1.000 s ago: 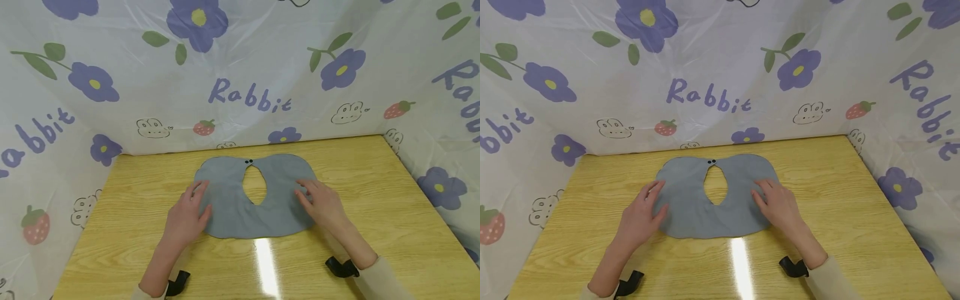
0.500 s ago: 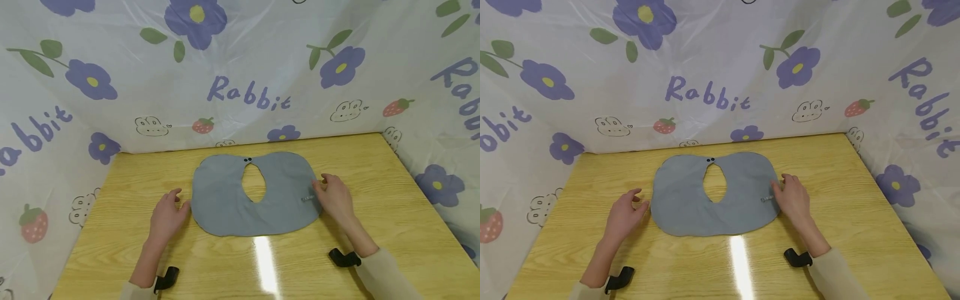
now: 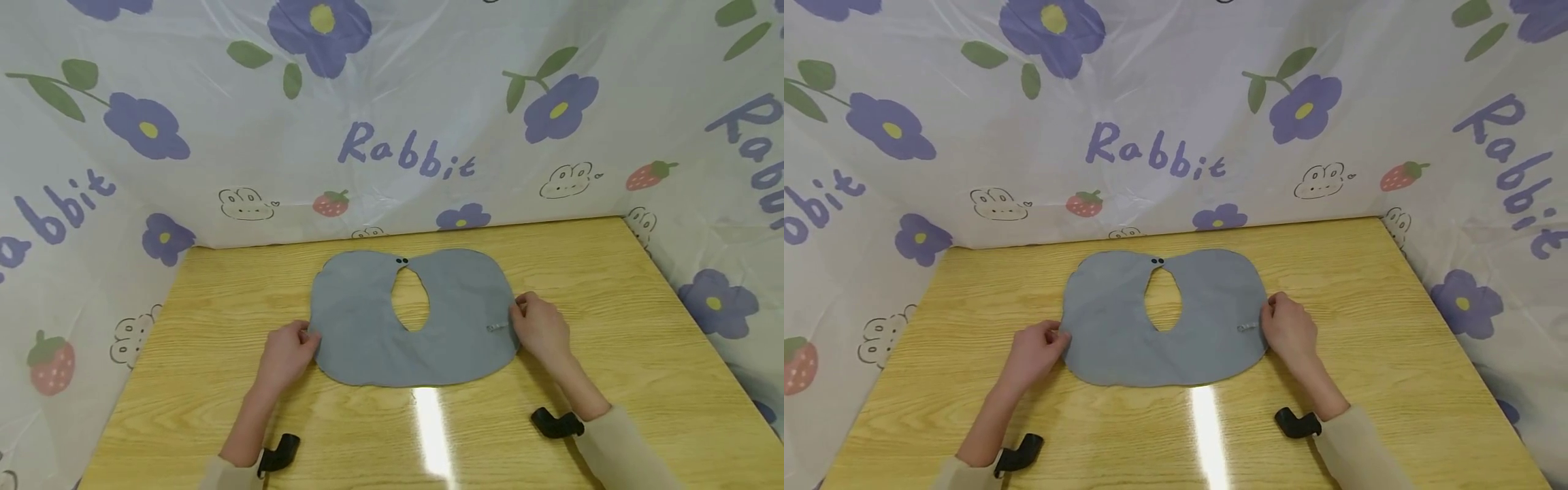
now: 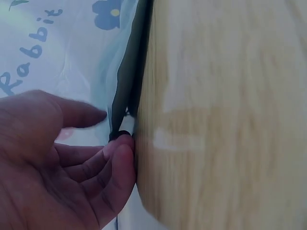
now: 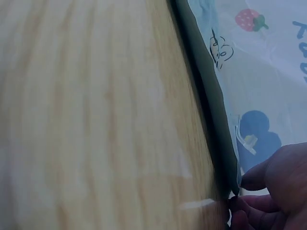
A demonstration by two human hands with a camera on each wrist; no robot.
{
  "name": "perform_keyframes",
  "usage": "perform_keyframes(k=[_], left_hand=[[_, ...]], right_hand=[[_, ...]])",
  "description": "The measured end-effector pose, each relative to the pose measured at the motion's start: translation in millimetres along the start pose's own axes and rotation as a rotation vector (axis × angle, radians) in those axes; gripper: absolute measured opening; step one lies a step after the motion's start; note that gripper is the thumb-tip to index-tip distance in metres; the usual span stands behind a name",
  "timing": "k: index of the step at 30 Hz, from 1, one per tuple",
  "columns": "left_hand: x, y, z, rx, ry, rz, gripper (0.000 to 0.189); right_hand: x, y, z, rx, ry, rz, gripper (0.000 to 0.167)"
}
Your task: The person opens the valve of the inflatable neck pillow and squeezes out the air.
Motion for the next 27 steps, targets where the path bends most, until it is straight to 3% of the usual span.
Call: perform_keyframes(k=[9, 17, 20, 27], left_hand=[[3.3, -0.8, -3.0, -0.034, -0.027, -0.02, 0.027], [3.9, -4.4, -5.0, -0.259, 0.014, 0.086, 0.032], [5.0, -4.9, -5.9, -0.29, 0.012, 0.112, 0.032], [9.6, -2.2, -8.3, -0.297, -0.012, 0.109, 0.032]], right_hand=[[1.8, 0.5, 0.6, 0.011, -0.016, 0.021, 0.026], [9.9, 0.8, -0.6, -0.017, -0.019, -0.003, 0.023], [14.4, 1.0, 0.3, -0.034, 0.0, -0.009, 0.022], [23.3, 1.8, 2.1, -0.053, 0.031, -0.008, 0.024]])
Point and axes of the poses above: each hand's wrist, its own x-axis towards the middle knuckle, its own z-axis out of the back of the hand, y = z × x, the point moved 3 cm from there along x, towards the middle knuckle, and after that the axes turned 3 degrees about -z, right-handed, at the moved point
